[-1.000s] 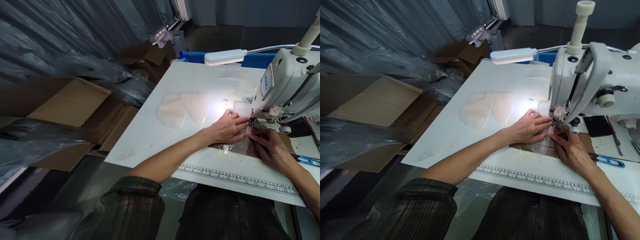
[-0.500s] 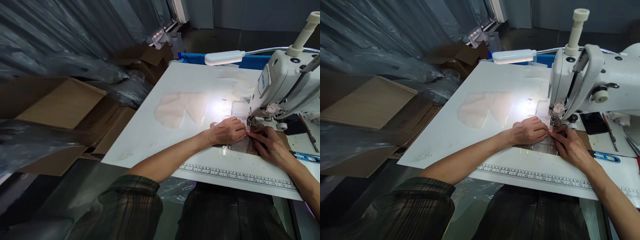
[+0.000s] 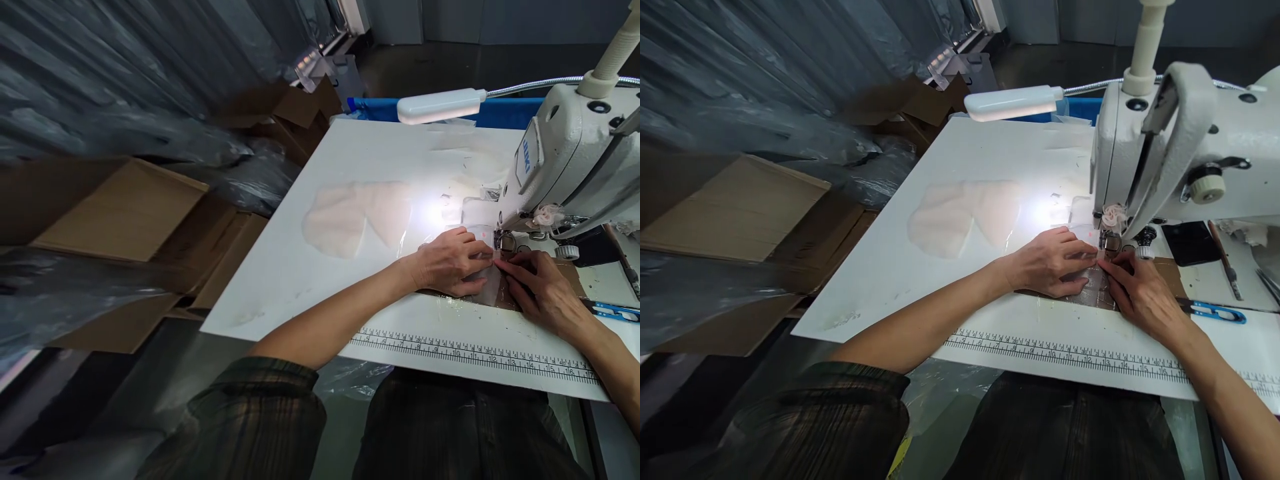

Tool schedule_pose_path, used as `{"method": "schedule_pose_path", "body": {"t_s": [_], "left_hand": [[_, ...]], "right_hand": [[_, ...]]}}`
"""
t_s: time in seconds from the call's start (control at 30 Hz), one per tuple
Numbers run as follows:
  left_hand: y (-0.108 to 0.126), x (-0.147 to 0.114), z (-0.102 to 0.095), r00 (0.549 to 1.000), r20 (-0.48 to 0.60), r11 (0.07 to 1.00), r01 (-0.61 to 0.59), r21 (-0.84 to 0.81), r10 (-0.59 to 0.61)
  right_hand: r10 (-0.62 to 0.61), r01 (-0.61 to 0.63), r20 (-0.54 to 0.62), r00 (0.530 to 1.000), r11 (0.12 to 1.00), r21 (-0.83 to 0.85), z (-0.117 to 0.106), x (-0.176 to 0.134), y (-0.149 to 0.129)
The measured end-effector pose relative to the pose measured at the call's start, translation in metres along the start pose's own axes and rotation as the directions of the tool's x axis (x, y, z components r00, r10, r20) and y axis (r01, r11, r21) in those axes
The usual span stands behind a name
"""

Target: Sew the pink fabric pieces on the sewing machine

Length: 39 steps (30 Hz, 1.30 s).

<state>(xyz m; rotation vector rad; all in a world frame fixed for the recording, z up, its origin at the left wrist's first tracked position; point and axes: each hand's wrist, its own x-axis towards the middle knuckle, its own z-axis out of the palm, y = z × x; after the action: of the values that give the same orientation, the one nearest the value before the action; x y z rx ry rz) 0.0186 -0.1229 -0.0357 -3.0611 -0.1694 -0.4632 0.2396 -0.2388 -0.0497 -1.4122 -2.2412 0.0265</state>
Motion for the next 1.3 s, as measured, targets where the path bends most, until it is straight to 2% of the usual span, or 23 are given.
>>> {"method": "schedule_pose_path", "body": {"t_s": [0.37, 0.5, 0.67, 0.8, 0.9, 1.0, 1.13, 1.2, 1.3], "left_hand": [[-0.004, 0.003, 0.004, 0.998, -0.004, 0.995, 0.070, 0.077, -0.070], [-0.006, 0.003, 0.007, 0.994, -0.013, 0.990, 0.109, 0.090, -0.108], [-0.007, 0.005, 0.009, 0.985, -0.019, 0.982, 0.174, 0.070, -0.173], [-0.009, 0.004, 0.011, 0.974, -0.023, 0.974, 0.227, 0.008, -0.227], [-0.014, 0.002, 0.012, 0.970, -0.043, 0.971, 0.237, -0.026, -0.238], [-0.020, 0.001, 0.005, 0.971, -0.081, 0.973, 0.217, -0.080, -0.223], [-0.019, 0.003, -0.016, 0.968, -0.107, 0.959, 0.202, -0.201, -0.226], [-0.013, 0.004, -0.024, 0.983, -0.041, 0.954, 0.163, -0.250, -0.178], [-0.004, 0.004, -0.025, 0.995, 0.072, 0.947, 0.086, -0.310, -0.067]], "right_hand": [[-0.058, 0.058, -0.038, 0.998, 0.998, 0.015, -0.001, -0.001, -0.002], [-0.020, 0.020, -0.018, 1.000, 0.999, 0.028, 0.001, -0.002, -0.002], [0.004, -0.003, -0.052, 0.999, 1.000, 0.022, 0.006, 0.001, -0.001], [0.039, -0.038, -0.020, 0.999, 0.998, 0.040, 0.007, 0.002, 0.002], [0.087, -0.089, 0.015, 0.996, 0.989, 0.114, 0.002, 0.002, 0.006], [0.223, -0.228, 0.050, 0.974, 0.941, 0.251, -0.005, 0.003, 0.010], [0.445, -0.432, 0.069, 0.893, 0.802, 0.412, -0.012, 0.008, 0.014], [0.499, -0.470, 0.073, 0.864, 0.743, 0.477, -0.014, 0.012, 0.016], [0.514, -0.495, 0.127, 0.848, 0.686, 0.532, -0.017, 0.016, 0.018]]}}
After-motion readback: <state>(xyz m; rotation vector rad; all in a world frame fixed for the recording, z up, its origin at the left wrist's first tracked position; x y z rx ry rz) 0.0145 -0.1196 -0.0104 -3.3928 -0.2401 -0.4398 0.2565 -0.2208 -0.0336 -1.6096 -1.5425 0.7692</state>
